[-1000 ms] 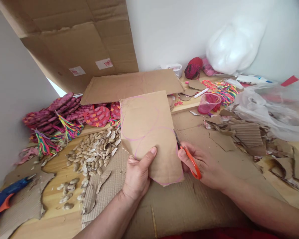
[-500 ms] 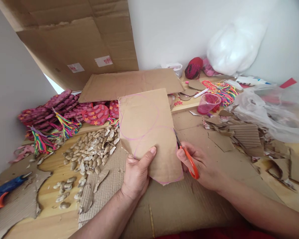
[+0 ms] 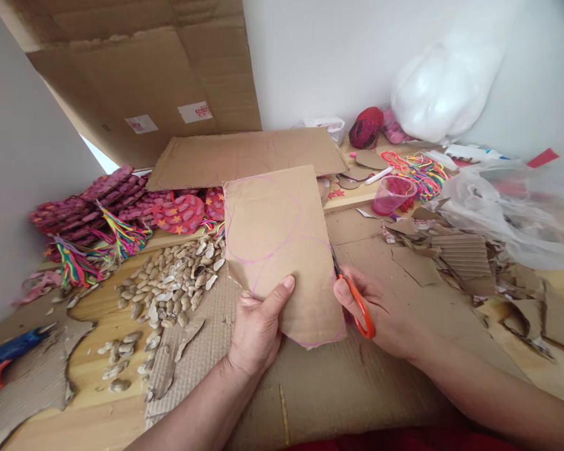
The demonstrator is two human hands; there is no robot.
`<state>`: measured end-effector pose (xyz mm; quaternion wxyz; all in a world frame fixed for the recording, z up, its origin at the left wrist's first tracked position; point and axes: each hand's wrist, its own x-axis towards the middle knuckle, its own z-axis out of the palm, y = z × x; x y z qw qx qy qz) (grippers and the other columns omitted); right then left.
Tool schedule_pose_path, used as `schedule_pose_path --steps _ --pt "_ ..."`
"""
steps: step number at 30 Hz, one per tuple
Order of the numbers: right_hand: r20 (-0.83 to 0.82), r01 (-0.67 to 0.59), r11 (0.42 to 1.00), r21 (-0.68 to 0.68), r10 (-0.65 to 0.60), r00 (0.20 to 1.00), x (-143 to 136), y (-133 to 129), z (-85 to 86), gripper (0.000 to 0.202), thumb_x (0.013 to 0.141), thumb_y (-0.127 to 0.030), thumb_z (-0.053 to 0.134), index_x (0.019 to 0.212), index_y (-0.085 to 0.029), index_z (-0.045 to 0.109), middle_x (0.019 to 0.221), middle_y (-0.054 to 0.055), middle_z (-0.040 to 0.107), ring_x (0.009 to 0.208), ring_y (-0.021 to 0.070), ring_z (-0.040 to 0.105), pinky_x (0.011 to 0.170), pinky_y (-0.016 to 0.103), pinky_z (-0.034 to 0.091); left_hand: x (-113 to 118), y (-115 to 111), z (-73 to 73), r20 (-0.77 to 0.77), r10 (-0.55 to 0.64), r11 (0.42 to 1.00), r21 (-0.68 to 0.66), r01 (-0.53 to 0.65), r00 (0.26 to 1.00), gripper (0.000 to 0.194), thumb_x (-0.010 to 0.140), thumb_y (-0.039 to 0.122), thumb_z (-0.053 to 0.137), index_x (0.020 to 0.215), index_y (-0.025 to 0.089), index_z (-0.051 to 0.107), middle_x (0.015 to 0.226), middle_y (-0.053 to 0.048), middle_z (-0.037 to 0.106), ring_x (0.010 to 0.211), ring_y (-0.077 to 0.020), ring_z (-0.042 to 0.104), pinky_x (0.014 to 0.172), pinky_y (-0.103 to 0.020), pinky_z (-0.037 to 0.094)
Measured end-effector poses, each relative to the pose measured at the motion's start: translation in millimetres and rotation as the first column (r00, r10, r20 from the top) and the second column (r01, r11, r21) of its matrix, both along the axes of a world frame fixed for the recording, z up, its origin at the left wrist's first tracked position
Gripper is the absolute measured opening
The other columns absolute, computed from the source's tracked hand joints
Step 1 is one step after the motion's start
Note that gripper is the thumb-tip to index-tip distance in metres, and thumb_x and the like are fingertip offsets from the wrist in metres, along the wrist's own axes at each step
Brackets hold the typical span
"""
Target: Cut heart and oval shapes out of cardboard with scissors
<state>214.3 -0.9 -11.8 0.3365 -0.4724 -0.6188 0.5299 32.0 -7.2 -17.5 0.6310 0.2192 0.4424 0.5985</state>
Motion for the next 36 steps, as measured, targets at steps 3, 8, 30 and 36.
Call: schedule_pose_path --steps 3,8,30,36 --pt "-0.022 0.010 1.000 -0.013 -0.011 1.000 0.6 -0.1 -1.7 0.044 0.097 -0.063 0.047 0.078 -0.023 0.044 0.075 -0.003 0.045 0.067 0.0140 0.043 0.060 0.027 0.039 0.0 -0.1 -0.2 0.001 -0.005 1.000 -0.016 0.005 1.000 0.050 0.070 0.029 0.088 0.116 0.015 0.074 0.108 -0.012 0.079 0.095 -0.0285 0.076 0.088 -0.039 0.062" --pt "-0.038 0.003 1.000 -0.013 -0.004 0.999 2.0 -0.1 -4.8 0.044 0.099 -0.060 0.047 0.076 -0.023 0.042 0.070 -0.005 0.037 0.061 0.0125 0.034 0.055 0.026 0.032 0.9 0.0 0.1 -0.004 -0.005 1.000 -0.008 0.005 1.000 0.050 0.070 0.029 0.087 0.117 0.018 0.074 0.109 -0.011 0.079 0.094 -0.0275 0.076 0.089 -0.039 0.061" --pt "-0.027 0.036 0.999 0.029 -0.036 0.999 0.1 -2.2 -9.3 0.044 0.101 -0.056 0.047 0.073 -0.022 0.042 0.063 -0.007 0.038 0.054 0.0091 0.034 0.048 0.024 0.028 -1.2 -0.2 -1.1 0.002 -0.049 0.998 0.038 0.048 0.999 0.048 0.078 0.025 0.082 0.124 0.019 0.071 0.115 -0.009 0.077 0.098 -0.0242 0.075 0.090 -0.035 0.061" --pt "0.014 0.042 0.998 0.048 -0.043 0.999 1.6 -2.1 -9.5 0.044 0.101 -0.056 0.046 0.073 -0.023 0.041 0.057 -0.008 0.034 0.049 0.0085 0.030 0.046 0.024 0.026 -2.8 0.3 -1.2 0.002 -0.060 0.997 0.053 0.060 0.998 0.047 0.078 0.025 0.082 0.124 0.017 0.071 0.115 -0.011 0.077 0.100 -0.0247 0.075 0.090 -0.036 0.061"
